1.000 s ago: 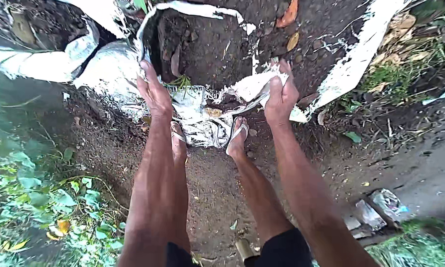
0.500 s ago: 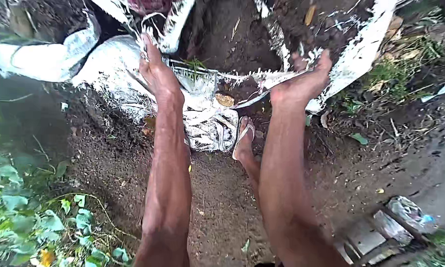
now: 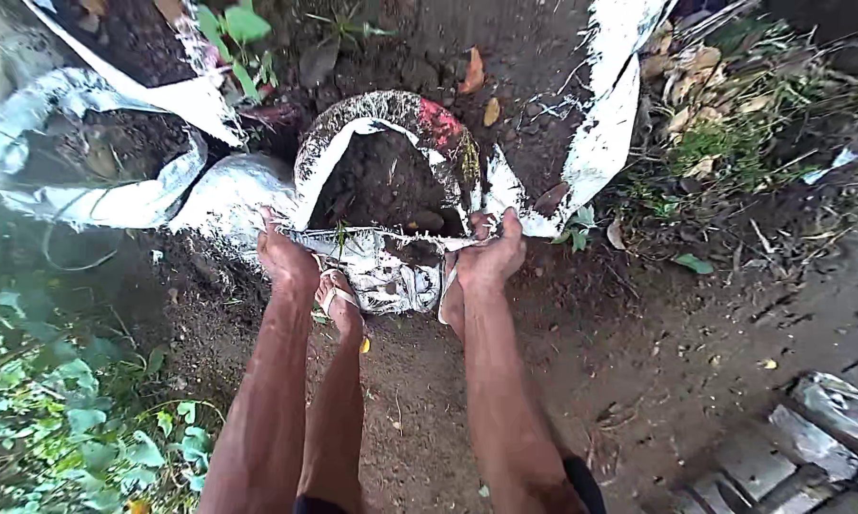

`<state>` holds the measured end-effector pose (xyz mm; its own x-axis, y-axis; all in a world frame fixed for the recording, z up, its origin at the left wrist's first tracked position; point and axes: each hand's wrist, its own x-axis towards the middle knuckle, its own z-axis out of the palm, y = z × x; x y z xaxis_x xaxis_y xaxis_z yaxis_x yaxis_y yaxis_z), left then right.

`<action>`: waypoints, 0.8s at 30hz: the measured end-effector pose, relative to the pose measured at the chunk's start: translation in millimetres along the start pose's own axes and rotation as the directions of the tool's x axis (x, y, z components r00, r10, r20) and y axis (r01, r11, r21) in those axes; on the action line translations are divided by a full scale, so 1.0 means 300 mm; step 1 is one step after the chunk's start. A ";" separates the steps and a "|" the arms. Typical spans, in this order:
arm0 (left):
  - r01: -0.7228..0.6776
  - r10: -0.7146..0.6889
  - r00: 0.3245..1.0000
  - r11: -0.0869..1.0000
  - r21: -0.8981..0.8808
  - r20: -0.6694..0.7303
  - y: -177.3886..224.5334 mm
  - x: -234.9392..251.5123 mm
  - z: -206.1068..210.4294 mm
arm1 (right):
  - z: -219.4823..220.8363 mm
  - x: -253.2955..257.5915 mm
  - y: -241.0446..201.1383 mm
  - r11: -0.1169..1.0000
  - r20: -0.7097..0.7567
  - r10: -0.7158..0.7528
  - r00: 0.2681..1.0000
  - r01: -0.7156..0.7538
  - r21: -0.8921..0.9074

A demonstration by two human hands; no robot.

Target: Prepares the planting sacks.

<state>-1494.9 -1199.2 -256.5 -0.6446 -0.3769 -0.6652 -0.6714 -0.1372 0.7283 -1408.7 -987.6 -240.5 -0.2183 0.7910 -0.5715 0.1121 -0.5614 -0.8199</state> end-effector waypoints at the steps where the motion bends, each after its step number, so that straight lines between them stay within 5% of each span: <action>1: 0.011 -0.011 1.000 1.000 0.010 -0.019 0.004 0.015 0.006 | 0.024 0.010 0.001 1.000 0.006 -0.019 1.000 0.019 -0.002; 6: 0.049 -0.049 0.999 0.998 0.026 -0.019 0.011 0.070 0.036 | 0.093 0.055 -0.005 0.999 0.027 -0.030 0.999 0.030 -0.030; 11: 0.074 -0.061 0.995 0.982 -0.177 0.075 -0.100 -0.033 -0.129 | -0.131 -0.106 0.053 0.971 -0.001 0.024 1.000 -0.023 0.239; 14: 0.105 -0.096 0.993 0.984 -0.147 0.066 -0.138 -0.043 -0.160 | -0.169 -0.116 0.093 0.993 0.028 -0.052 0.998 0.049 0.110; 19: 0.099 -0.102 0.994 0.991 0.091 0.026 -0.062 0.026 -0.075 | -0.020 -0.056 0.039 0.991 0.012 -0.099 0.995 0.100 -0.090; 24: 0.070 -0.069 0.997 0.997 0.028 -0.039 0.004 0.084 0.043 | 0.107 0.076 0.016 0.989 0.141 -0.139 0.980 0.143 -0.020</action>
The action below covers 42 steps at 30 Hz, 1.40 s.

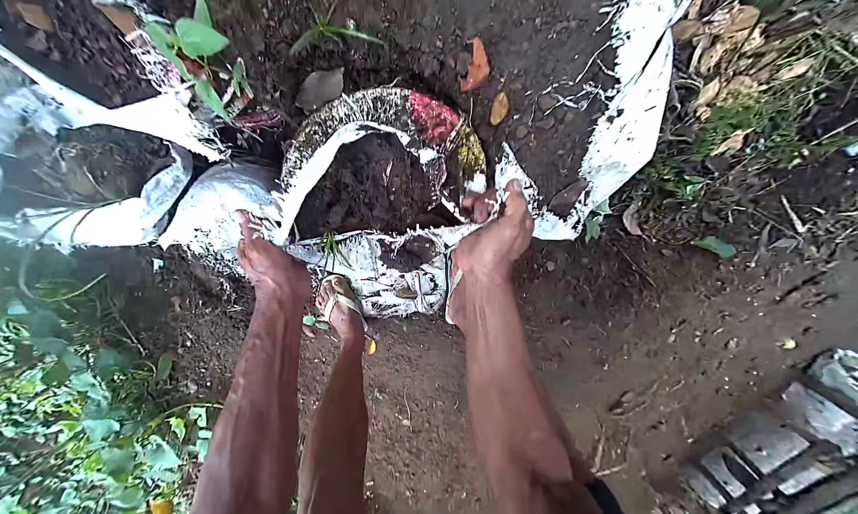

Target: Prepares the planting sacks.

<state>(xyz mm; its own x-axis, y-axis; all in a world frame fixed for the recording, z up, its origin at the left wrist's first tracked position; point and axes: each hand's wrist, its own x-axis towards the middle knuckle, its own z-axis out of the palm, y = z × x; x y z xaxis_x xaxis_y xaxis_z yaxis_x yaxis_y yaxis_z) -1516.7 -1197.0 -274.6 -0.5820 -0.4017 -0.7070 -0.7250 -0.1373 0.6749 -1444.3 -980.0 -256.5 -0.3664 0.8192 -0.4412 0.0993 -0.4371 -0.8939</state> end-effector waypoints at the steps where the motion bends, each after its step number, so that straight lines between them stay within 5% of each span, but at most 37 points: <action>1: -0.013 0.014 0.999 0.999 -0.040 0.033 -0.009 -0.004 -0.009 | -0.018 -0.006 0.000 0.999 0.008 0.024 1.000 -0.024 0.040; 8: 0.079 -0.063 0.990 0.989 -0.124 0.128 -0.183 -0.107 -0.237 | -0.261 -0.267 0.047 0.996 -0.071 0.050 0.996 -0.045 0.078; 13: 0.113 -0.113 0.987 0.994 0.014 0.110 -0.133 -0.067 -0.196 | -0.220 -0.228 0.057 0.995 -0.038 -0.009 0.999 0.005 -0.104; 23: 0.068 -0.066 0.994 0.997 -0.029 0.082 -0.114 -0.049 -0.144 | -0.151 -0.190 0.012 0.984 -0.073 0.052 0.996 -0.063 -0.166; 29: 0.081 -0.088 0.994 0.991 0.103 0.063 -0.097 -0.052 -0.134 | -0.161 -0.203 -0.020 0.922 0.001 0.115 0.993 -0.107 -0.372; 42: 0.109 -0.153 0.987 0.842 0.529 0.040 -0.039 -0.028 -0.146 | -0.119 -0.227 0.013 0.919 -0.011 0.146 0.989 -0.139 -0.368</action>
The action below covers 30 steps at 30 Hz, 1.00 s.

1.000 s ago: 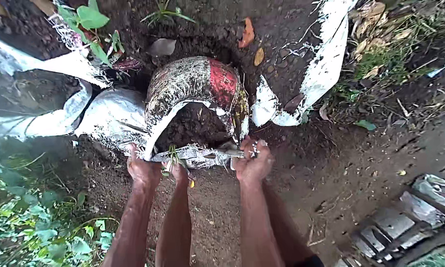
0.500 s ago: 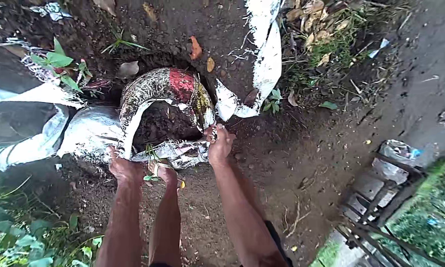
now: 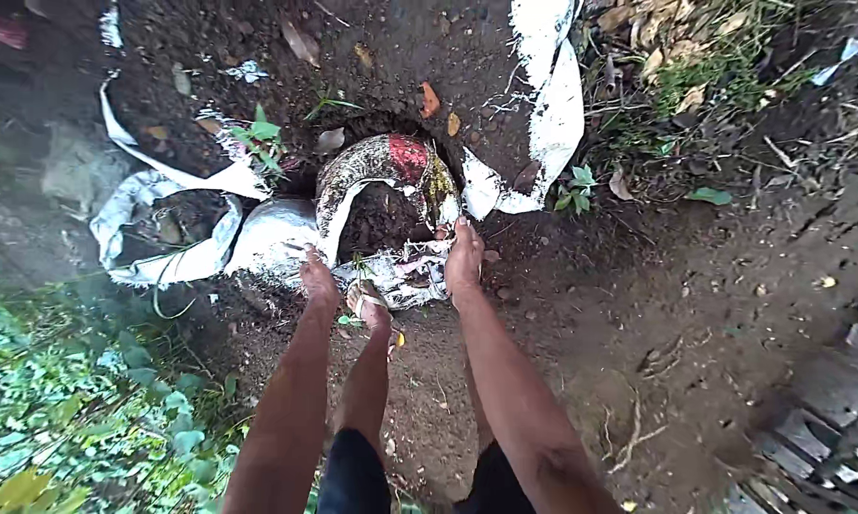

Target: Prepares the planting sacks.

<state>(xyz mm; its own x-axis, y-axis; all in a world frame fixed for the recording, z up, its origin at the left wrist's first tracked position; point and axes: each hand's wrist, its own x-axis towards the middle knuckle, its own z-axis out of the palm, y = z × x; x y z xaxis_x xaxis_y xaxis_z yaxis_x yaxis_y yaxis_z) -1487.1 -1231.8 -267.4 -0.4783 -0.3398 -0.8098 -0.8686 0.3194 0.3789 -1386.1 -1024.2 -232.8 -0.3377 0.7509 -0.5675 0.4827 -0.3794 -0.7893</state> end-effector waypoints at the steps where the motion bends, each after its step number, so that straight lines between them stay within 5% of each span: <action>1: -0.002 0.002 1.000 0.999 0.033 0.002 0.013 -0.010 0.006 | 0.016 0.016 0.005 1.000 -0.024 -0.014 1.000 0.014 0.007; 7: -0.060 0.065 0.998 0.988 0.139 -0.027 0.014 -0.017 0.023 | 0.003 0.036 0.032 0.937 0.106 0.000 0.994 0.037 -0.348; 30: -0.181 0.193 0.980 0.965 0.191 -0.048 0.000 0.014 0.038 | 0.004 0.113 0.088 0.965 0.088 -0.102 0.991 0.120 -0.234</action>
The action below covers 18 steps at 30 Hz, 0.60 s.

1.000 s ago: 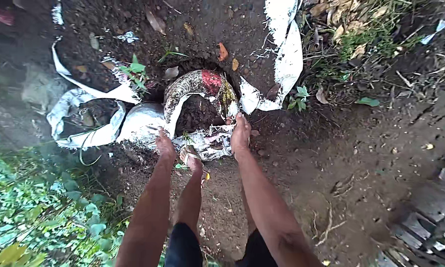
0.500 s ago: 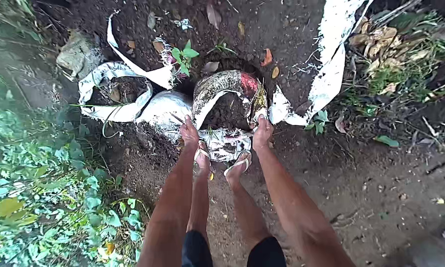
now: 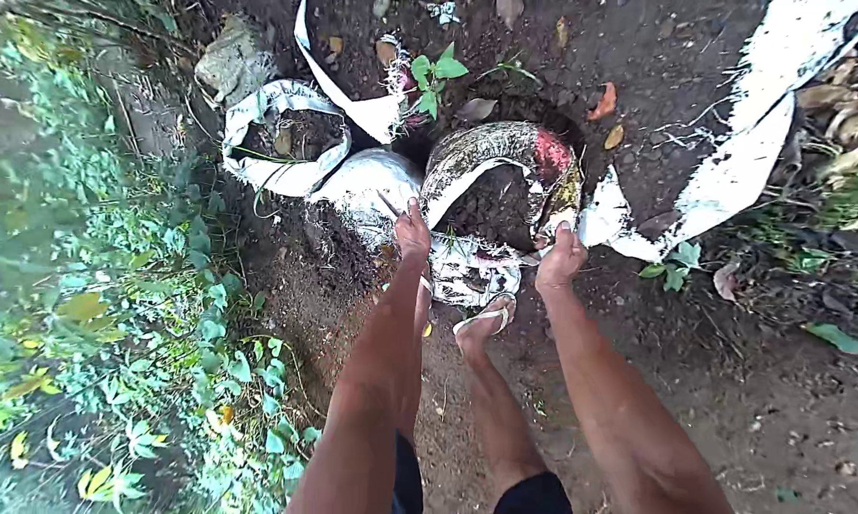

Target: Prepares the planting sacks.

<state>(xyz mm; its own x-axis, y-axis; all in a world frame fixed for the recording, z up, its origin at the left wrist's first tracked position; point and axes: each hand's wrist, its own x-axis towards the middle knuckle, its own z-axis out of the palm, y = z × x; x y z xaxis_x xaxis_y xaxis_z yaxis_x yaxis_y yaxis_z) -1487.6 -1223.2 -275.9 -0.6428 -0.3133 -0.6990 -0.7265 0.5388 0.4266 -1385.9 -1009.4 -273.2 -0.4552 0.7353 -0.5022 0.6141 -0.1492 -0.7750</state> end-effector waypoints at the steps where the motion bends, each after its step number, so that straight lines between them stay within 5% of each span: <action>1: 0.004 -0.004 1.000 1.000 0.011 0.007 0.005 -0.001 -0.002 | -0.001 0.001 -0.001 1.000 0.010 -0.002 1.000 0.002 0.002; 18: -0.032 0.030 0.999 0.996 0.080 0.028 0.018 0.010 0.017 | -0.006 0.022 -0.007 0.997 0.026 0.020 0.999 -0.018 -0.068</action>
<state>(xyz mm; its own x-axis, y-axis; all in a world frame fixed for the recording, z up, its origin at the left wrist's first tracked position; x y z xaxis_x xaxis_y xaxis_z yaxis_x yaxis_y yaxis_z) -1492.2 -1217.1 -278.5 -0.6575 -0.2753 -0.7013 -0.6834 0.6098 0.4014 -1388.8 -1003.0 -274.1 -0.4595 0.7149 -0.5270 0.6648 -0.1166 -0.7379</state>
